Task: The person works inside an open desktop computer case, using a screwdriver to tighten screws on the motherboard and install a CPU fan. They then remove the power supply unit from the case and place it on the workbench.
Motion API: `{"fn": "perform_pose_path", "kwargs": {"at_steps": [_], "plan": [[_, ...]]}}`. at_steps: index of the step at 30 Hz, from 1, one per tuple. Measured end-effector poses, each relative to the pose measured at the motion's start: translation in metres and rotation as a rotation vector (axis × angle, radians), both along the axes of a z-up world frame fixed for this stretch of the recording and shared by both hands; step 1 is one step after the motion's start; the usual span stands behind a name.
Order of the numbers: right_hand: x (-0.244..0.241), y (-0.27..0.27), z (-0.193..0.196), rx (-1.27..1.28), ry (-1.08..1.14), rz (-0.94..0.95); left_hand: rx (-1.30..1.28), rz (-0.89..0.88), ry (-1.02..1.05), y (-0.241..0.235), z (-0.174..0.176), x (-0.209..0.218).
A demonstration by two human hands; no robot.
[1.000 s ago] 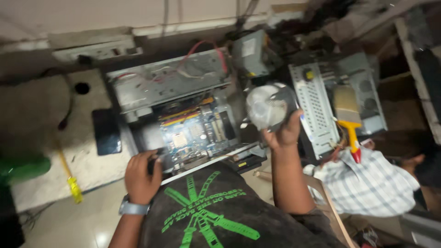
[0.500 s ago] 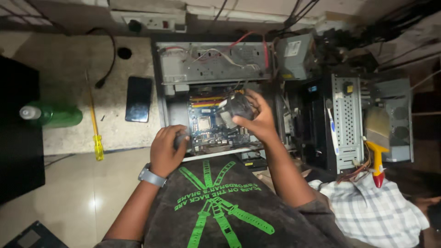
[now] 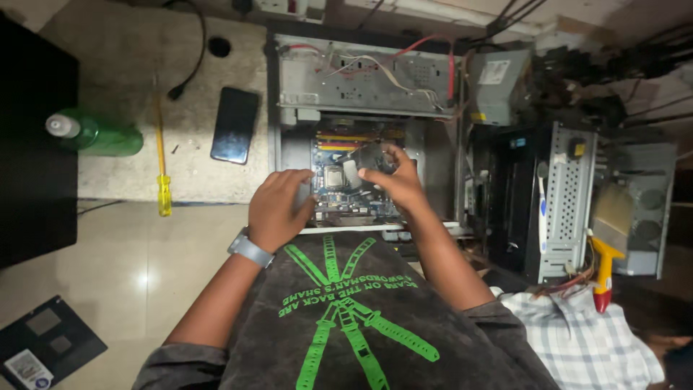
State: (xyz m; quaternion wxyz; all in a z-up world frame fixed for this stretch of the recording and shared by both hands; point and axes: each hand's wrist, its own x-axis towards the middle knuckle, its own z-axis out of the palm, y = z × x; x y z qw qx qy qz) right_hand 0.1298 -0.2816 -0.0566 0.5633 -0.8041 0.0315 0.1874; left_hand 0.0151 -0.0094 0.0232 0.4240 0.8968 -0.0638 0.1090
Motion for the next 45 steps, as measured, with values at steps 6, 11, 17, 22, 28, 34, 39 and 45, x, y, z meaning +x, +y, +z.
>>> {"fn": "perform_pose_path", "kwargs": {"at_steps": [6,11,17,22,28,34,39,45], "plan": [[-0.003,0.026,0.015,-0.020,0.020,0.159,0.175,-0.076,-0.010,-0.017,-0.001,0.009],[-0.014,0.043,0.037,-0.206,-0.247,0.280,0.231,-0.079,0.050,-0.024,-0.008,0.021],[-0.022,0.047,0.070,-0.247,-0.405,0.501,0.182,-0.083,0.038,-0.020,-0.016,0.021],[-0.013,0.036,0.102,-0.296,-0.402,0.740,0.133,-0.128,0.027,-0.017,-0.014,0.018],[-0.011,0.036,0.095,-0.488,-0.534,0.648,0.096,-0.042,-0.038,-0.019,-0.011,0.016],[0.000,0.037,0.068,-0.574,-0.394,0.579,-0.431,0.134,-0.108,-0.004,-0.024,0.011],[0.008,0.041,0.051,-0.551,-0.392,0.656,-0.483,0.140,-0.139,-0.007,-0.034,0.012],[0.018,0.042,0.045,-0.572,-0.363,0.729,-0.483,0.146,-0.140,-0.009,-0.034,0.015]]}}
